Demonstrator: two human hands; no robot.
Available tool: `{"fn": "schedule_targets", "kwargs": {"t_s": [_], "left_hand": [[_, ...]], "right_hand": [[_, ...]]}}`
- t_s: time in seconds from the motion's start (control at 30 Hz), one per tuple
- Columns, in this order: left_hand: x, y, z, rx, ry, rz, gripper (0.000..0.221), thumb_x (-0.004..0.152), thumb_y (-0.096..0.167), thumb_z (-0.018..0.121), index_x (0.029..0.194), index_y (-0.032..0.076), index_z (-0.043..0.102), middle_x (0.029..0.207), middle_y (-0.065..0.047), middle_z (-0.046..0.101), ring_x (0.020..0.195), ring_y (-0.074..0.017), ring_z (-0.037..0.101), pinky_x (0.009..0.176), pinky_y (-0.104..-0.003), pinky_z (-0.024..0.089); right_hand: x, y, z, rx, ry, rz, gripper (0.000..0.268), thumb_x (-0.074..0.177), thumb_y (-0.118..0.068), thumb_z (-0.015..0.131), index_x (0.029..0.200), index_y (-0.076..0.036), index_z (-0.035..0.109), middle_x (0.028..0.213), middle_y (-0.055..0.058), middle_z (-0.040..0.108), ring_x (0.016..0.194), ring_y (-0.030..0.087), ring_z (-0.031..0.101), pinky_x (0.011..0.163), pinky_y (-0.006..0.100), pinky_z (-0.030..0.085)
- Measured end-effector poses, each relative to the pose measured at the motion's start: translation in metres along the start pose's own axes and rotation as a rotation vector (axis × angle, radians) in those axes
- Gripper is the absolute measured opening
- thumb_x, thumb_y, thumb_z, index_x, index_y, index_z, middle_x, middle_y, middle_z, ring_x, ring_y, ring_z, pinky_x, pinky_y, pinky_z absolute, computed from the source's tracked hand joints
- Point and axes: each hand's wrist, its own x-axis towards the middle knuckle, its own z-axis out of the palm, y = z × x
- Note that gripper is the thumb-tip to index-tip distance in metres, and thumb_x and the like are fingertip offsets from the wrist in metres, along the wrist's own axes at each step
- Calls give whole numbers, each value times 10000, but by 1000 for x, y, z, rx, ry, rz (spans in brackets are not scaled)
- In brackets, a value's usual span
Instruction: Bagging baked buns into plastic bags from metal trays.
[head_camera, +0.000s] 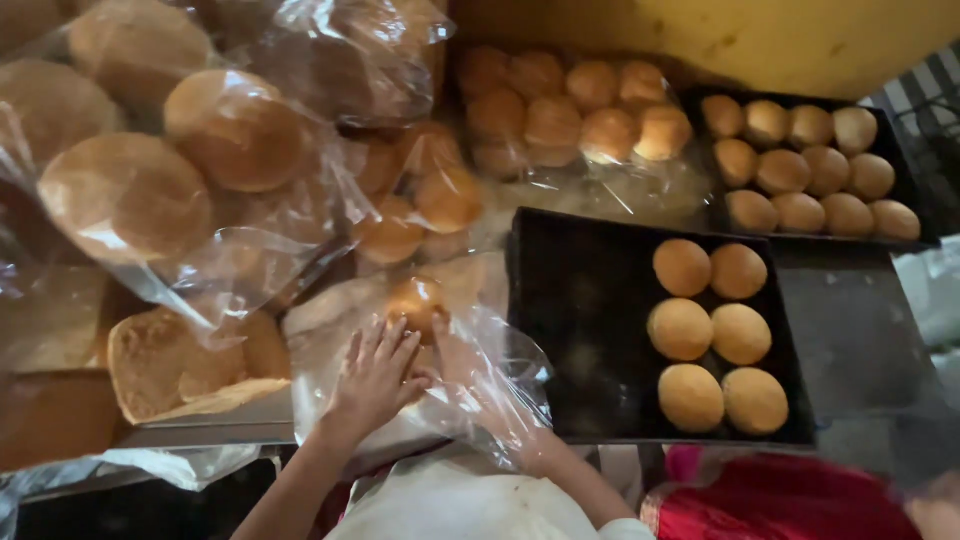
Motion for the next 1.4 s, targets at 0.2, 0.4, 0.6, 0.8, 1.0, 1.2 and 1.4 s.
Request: {"fn": "schedule_targets", "kwargs": {"t_s": [0.2, 0.4, 0.6, 0.8, 1.0, 1.2, 1.4], "left_hand": [[20, -3, -35, 239, -645, -226, 736, 900, 705, 453, 1519, 329, 329, 1642, 7, 237, 1521, -232, 185, 1240, -545, 117], [-24, -8, 7, 300, -196, -3, 510, 993, 424, 519, 1472, 261, 457, 1594, -22, 432, 1484, -240, 405, 1301, -589, 207], [-65, 35, 63, -102, -141, 195, 742, 765, 493, 667, 1370, 96, 500, 1469, -183, 479, 1411, -339, 398, 1191, -670, 160], [-74, 36, 66, -296, -69, 282, 870, 680, 525, 751, 1353, 41, 483, 1424, -210, 491, 1369, -374, 425, 1182, -690, 155], [-55, 46, 54, -479, 66, 336, 819, 732, 465, 768, 1329, 5, 449, 1320, -231, 535, 1256, -414, 509, 1164, -668, 268], [-61, 48, 61, -487, 164, 301, 719, 798, 347, 731, 1351, 3, 428, 1310, -233, 549, 1217, -402, 554, 1141, -664, 336], [-53, 71, 36, -497, 171, 244, 689, 744, 244, 781, 1315, 37, 456, 1285, -222, 564, 1174, -398, 563, 1111, -633, 368]], "right_hand": [[0, 56, -62, -1244, -235, -644, 635, 849, -318, 614, 1425, -55, 562, 1173, 149, 677, 1062, 319, 664, 910, 430, 545], [-57, 62, -160, -912, -233, -695, 343, 977, -208, 650, 1297, -90, 681, 1238, 121, 711, 1140, 300, 681, 960, 400, 554], [-84, 91, -289, -871, 788, -567, 261, 907, -244, 707, 1076, -46, 720, 1103, 147, 720, 1043, 328, 687, 916, 422, 543], [-83, 113, -373, -1099, 1082, -276, 545, 962, -377, 669, 1307, 41, 605, 1288, 278, 621, 1167, 478, 571, 1006, 533, 452], [-80, 102, -373, -1016, 1027, -114, 776, 861, -540, 746, 1357, 34, 579, 1270, 325, 588, 1188, 499, 534, 999, 534, 446], [-67, 129, -368, -910, 802, -228, 685, 799, -497, 831, 1219, -11, 593, 1188, 258, 607, 1106, 382, 620, 976, 431, 512], [-66, 93, -346, -386, 712, -68, 958, 750, -364, 830, 1513, -73, 329, 1246, 196, 664, 1148, 268, 643, 975, 381, 510]]}}
